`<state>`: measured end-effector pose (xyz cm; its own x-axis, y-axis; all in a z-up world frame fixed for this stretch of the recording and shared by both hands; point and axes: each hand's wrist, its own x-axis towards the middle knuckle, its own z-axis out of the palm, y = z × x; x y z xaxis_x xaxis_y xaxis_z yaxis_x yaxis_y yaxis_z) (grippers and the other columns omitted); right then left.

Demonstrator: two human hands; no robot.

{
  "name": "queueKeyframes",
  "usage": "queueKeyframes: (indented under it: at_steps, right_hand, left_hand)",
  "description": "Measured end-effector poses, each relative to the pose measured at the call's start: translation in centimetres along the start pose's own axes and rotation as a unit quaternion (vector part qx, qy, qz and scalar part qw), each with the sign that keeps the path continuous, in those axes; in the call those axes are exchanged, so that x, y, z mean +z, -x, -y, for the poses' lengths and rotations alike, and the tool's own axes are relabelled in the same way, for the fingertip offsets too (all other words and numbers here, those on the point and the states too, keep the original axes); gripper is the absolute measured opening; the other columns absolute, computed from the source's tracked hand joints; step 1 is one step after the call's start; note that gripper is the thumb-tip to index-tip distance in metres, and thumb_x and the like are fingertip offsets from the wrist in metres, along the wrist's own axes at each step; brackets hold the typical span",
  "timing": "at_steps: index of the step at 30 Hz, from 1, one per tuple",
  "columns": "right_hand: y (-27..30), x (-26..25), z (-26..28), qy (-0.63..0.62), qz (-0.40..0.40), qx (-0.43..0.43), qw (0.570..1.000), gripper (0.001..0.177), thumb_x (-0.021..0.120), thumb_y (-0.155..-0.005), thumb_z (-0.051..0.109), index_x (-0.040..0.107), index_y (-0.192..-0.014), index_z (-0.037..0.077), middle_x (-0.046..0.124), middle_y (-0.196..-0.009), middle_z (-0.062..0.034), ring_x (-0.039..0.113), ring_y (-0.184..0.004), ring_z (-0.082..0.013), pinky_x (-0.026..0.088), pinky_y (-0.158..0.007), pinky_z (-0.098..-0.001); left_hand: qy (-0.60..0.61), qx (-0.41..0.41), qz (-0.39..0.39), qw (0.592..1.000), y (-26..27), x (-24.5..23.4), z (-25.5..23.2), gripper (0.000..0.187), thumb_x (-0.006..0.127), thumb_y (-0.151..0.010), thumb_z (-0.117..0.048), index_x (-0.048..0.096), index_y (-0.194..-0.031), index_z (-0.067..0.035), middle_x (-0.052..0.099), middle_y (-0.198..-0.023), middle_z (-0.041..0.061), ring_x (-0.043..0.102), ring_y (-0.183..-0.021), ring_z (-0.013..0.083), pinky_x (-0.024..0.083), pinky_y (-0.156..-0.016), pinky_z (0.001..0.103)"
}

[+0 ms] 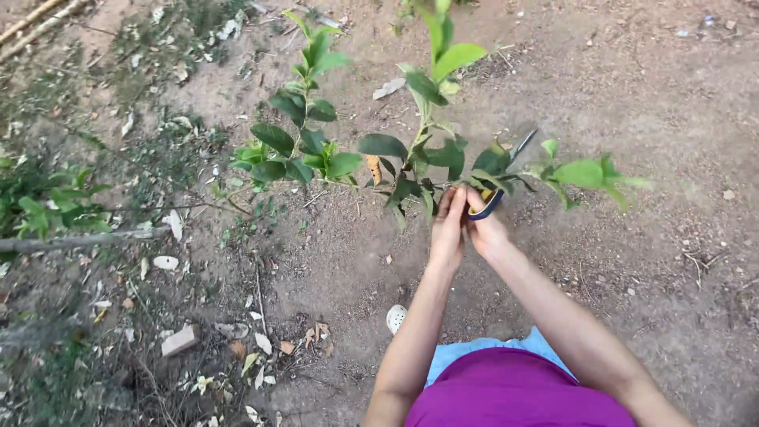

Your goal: Pruning leaves and branches from various plants using scissors in a garden.

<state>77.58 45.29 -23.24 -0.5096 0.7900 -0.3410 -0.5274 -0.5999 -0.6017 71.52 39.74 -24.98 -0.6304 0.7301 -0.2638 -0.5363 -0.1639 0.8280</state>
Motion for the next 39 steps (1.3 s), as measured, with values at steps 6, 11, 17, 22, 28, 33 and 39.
queueKeyframes:
  at_steps: [6,11,17,22,28,33,39]
  right_hand:
    - [0.9,-0.4,1.8,0.053,0.023,-0.031,0.998,0.025,0.077,-0.088,0.014,0.068,-0.11,0.009,0.072,-0.104,-0.0025,0.069,-0.091,-0.0158,0.058,-0.078,-0.0332]
    - [2.6,-0.6,5.9,0.109,0.09,-0.06,0.988,0.026,0.076,-0.092,0.019,0.06,-0.111,0.011,0.072,-0.093,-0.0045,0.066,-0.077,-0.0137,0.051,-0.067,-0.029]
    - [5.8,-1.2,9.1,0.285,0.092,-0.117,0.947,0.025,0.072,-0.094,0.023,0.057,-0.111,0.013,0.066,-0.085,-0.0003,0.063,-0.072,-0.0094,0.047,-0.058,-0.0265]
    - [4.2,-1.7,5.4,0.377,0.235,-0.175,0.879,0.024,0.064,-0.108,0.028,0.057,-0.105,0.006,0.061,-0.08,-0.0028,0.059,-0.07,-0.0115,0.047,-0.062,-0.0273]
    - [6.1,4.1,-2.3,0.432,0.371,-0.012,0.822,0.045,0.049,-0.107,0.048,0.057,-0.103,0.004,0.06,-0.079,-0.004,0.058,-0.071,-0.0136,0.047,-0.064,-0.0302]
    - [7.7,9.0,-9.1,0.461,0.423,0.116,0.771,0.052,0.045,-0.102,0.054,0.06,-0.107,0.005,0.061,-0.082,-0.0031,0.061,-0.073,-0.0154,0.05,-0.067,-0.0322]
    - [8.0,16.9,-17.6,0.499,0.458,0.122,0.725,0.051,0.048,-0.1,0.051,0.062,-0.109,0.003,0.064,-0.081,-0.0053,0.064,-0.074,-0.0154,0.053,-0.069,-0.0332]
  left_hand:
    - [0.186,-0.083,0.02,0.979,-0.9,2.1,-1.6,0.038,0.073,-0.095,-0.033,0.066,-0.126,-0.012,0.069,-0.122,0.008,0.063,-0.111,0.022,0.049,-0.104,0.041]
    - [0.199,-0.031,0.018,0.979,-4.4,2.4,-3.6,0.025,0.067,-0.099,-0.029,0.067,-0.118,-0.014,0.07,-0.111,0.002,0.065,-0.104,0.0187,0.05,-0.098,0.038]
    - [0.197,0.071,-0.007,0.978,-2.5,0.5,-5.0,0.014,0.067,-0.102,-0.027,0.067,-0.103,-0.013,0.067,-0.088,0.0,0.064,-0.085,0.0143,0.054,-0.08,0.033]
    - [0.167,0.154,-0.052,0.973,-1.2,-3.8,-5.2,0.024,0.071,-0.108,-0.028,0.065,-0.092,-0.01,0.061,-0.077,-0.001,0.064,-0.076,0.0133,0.054,-0.071,0.031]
    - [0.107,0.189,-0.181,0.959,3.5,-12.3,-9.5,0.012,0.065,-0.101,-0.021,0.07,-0.106,-0.012,0.068,-0.083,-0.001,0.065,-0.074,0.0099,0.053,-0.069,0.028]
    - [0.101,0.211,-0.22,0.947,3.8,-21.4,-12.6,0.015,0.065,-0.1,-0.014,0.068,-0.115,-0.009,0.07,-0.087,0.0,0.066,-0.077,0.0096,0.054,-0.071,0.027]
    - [0.093,0.285,-0.254,0.919,3.5,-31.6,-22.1,0.018,0.067,-0.1,-0.012,0.065,-0.117,-0.008,0.069,-0.087,-0.001,0.065,-0.077,0.009,0.053,-0.069,0.027]
